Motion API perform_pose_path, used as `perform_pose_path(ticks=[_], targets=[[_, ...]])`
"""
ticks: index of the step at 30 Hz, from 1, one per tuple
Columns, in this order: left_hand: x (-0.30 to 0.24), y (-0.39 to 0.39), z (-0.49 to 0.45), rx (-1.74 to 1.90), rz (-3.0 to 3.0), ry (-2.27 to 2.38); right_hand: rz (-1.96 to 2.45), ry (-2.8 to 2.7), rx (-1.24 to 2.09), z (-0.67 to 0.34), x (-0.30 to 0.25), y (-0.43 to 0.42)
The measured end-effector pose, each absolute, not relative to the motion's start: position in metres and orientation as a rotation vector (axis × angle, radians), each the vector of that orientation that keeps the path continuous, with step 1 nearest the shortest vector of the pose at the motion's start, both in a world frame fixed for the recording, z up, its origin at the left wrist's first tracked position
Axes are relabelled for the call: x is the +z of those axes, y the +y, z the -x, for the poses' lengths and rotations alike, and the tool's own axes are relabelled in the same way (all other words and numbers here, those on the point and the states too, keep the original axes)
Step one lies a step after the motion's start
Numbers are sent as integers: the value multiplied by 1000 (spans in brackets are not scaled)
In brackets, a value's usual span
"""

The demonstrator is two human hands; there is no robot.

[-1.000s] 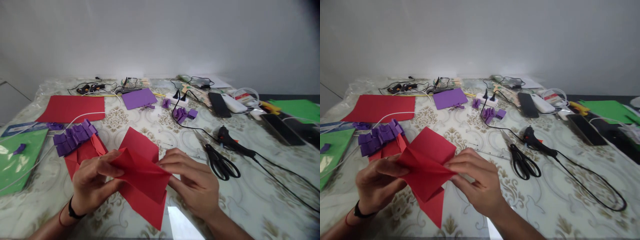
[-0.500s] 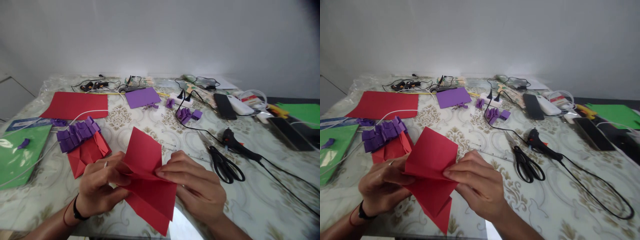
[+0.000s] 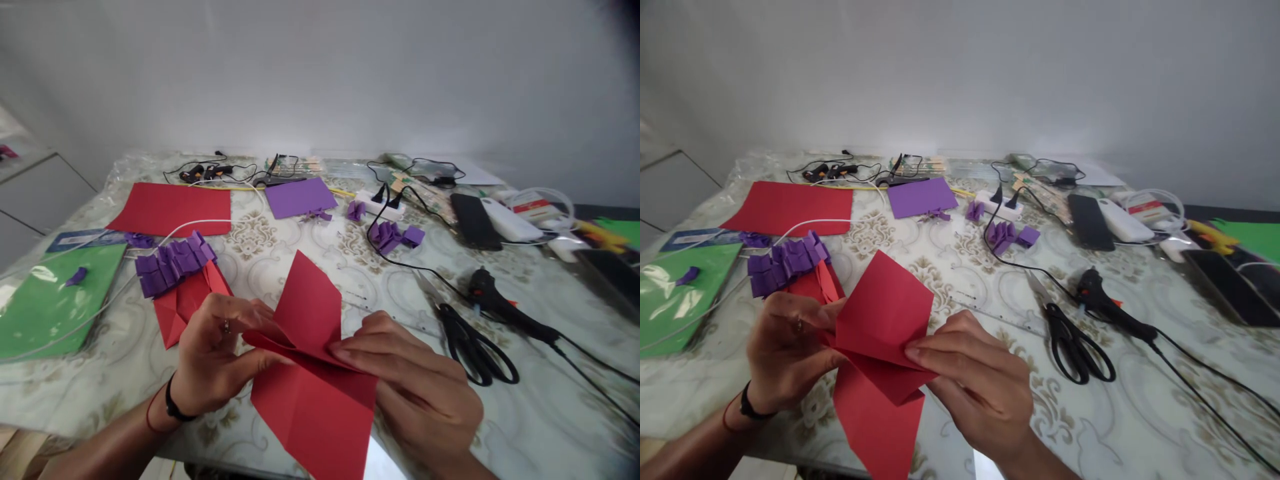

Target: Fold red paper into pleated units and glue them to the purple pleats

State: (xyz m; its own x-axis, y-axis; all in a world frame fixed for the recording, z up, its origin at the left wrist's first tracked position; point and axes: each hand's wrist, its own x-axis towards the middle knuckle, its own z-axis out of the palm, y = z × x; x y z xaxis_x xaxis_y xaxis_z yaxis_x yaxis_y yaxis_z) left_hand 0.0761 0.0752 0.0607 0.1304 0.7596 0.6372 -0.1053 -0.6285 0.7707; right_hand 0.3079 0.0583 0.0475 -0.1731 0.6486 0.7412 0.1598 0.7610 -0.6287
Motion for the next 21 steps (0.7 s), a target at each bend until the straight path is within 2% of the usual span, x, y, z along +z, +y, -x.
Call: perform_pose_path(ticks=[12,21], targets=[[66,80,-57,1237,-1939,710,698,-1680,477,-314,40,56],[64,84,-58,1298,-1928,788,708,-1660,520,-312,43,58]])
